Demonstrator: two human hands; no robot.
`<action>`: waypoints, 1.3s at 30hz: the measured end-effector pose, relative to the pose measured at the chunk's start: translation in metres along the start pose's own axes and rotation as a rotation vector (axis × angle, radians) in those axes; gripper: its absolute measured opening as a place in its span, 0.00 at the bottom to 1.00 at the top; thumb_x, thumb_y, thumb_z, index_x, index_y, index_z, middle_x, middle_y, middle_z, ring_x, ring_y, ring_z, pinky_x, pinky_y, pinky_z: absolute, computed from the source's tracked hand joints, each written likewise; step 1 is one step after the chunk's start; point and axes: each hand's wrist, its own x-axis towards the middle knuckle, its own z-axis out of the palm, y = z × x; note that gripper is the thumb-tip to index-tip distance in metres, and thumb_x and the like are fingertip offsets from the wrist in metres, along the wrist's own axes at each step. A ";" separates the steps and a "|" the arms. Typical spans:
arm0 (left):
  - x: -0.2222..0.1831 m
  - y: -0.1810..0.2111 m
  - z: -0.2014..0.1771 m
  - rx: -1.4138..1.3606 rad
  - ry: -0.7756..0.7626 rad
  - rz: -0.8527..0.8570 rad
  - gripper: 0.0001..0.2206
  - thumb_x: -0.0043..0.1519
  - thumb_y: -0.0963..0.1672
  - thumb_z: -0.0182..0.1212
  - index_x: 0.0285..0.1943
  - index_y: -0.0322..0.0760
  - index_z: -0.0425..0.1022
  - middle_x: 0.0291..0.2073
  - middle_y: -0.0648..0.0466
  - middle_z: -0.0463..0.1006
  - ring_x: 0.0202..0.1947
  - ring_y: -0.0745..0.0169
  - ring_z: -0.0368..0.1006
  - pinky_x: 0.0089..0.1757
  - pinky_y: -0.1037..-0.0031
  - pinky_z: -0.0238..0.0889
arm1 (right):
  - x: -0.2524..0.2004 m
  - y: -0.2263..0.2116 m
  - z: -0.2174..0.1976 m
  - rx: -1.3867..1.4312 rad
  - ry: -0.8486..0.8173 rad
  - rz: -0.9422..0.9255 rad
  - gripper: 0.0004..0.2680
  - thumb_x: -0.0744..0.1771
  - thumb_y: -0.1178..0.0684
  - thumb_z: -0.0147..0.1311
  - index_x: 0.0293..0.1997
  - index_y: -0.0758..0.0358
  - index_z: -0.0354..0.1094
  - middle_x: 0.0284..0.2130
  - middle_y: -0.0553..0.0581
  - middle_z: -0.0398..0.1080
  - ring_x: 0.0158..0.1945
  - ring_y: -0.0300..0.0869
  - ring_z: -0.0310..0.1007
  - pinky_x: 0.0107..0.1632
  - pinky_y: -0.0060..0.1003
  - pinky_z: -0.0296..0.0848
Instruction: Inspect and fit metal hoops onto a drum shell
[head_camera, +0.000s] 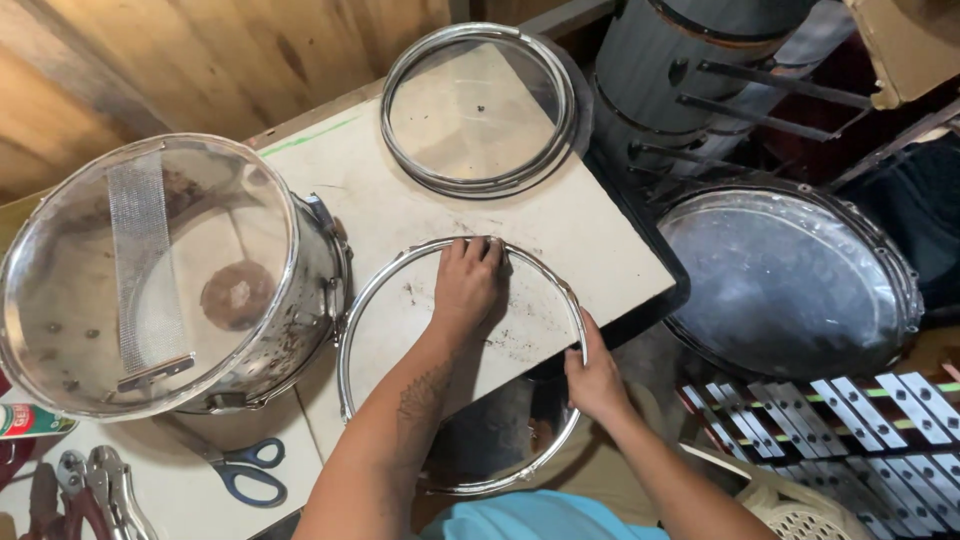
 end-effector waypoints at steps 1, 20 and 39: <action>-0.002 0.002 0.006 0.000 -0.001 0.000 0.12 0.61 0.43 0.54 0.51 0.41 0.79 0.39 0.49 0.75 0.40 0.47 0.70 0.41 0.62 0.63 | 0.003 0.001 0.001 0.001 -0.001 0.001 0.25 0.68 0.56 0.44 0.77 0.43 0.48 0.29 0.70 0.74 0.18 0.54 0.77 0.19 0.39 0.79; -0.001 0.038 0.015 -0.124 -0.003 -0.095 0.11 0.55 0.42 0.56 0.42 0.31 0.78 0.33 0.45 0.73 0.33 0.46 0.72 0.35 0.63 0.64 | 0.011 0.018 0.007 -0.081 0.002 -0.033 0.25 0.69 0.54 0.42 0.78 0.40 0.43 0.58 0.83 0.65 0.62 0.72 0.66 0.62 0.64 0.69; -0.008 0.069 -0.005 -0.225 -0.063 0.117 0.15 0.53 0.42 0.54 0.48 0.34 0.78 0.36 0.48 0.73 0.36 0.47 0.71 0.37 0.63 0.66 | 0.048 0.074 0.025 -0.089 -0.017 -0.032 0.23 0.70 0.54 0.40 0.77 0.40 0.44 0.47 0.83 0.72 0.29 0.64 0.80 0.28 0.49 0.83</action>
